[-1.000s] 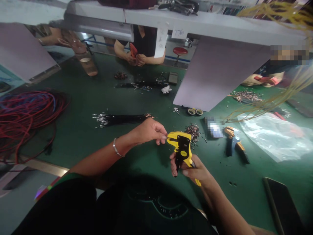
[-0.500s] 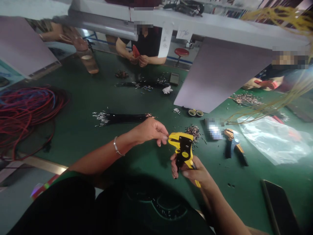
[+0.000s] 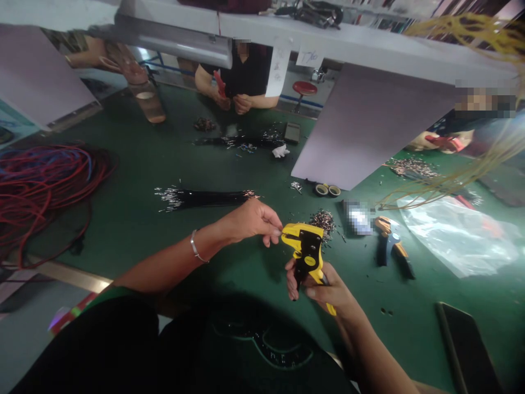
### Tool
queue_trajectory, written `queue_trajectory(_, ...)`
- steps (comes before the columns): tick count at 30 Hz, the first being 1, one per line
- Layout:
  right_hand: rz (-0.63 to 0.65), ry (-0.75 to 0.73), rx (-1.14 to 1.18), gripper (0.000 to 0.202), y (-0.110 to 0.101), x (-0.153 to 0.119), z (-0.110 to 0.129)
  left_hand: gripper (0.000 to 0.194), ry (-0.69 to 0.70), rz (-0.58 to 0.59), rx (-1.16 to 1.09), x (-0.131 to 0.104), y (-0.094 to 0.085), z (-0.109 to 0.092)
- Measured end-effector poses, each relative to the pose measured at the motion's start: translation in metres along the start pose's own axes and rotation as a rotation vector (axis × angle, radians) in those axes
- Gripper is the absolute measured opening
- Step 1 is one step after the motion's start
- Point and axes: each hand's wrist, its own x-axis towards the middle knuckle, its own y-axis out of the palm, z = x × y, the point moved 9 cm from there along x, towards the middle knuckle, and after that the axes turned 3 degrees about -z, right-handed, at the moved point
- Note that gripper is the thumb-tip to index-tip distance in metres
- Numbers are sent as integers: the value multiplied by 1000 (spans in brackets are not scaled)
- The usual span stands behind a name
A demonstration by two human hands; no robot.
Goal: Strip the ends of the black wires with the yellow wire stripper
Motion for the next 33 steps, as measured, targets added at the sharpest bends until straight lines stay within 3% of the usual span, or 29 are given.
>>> queue_trajectory(17, -83, -37, -4, 35, -10, -5, -10, 9, -13, 9, -44, 2, -1, 4)
queue_trajectory(33, -104, -29, -30, 20, 1, -6, -9, 8, -3, 74, -55, 3, 0, 5)
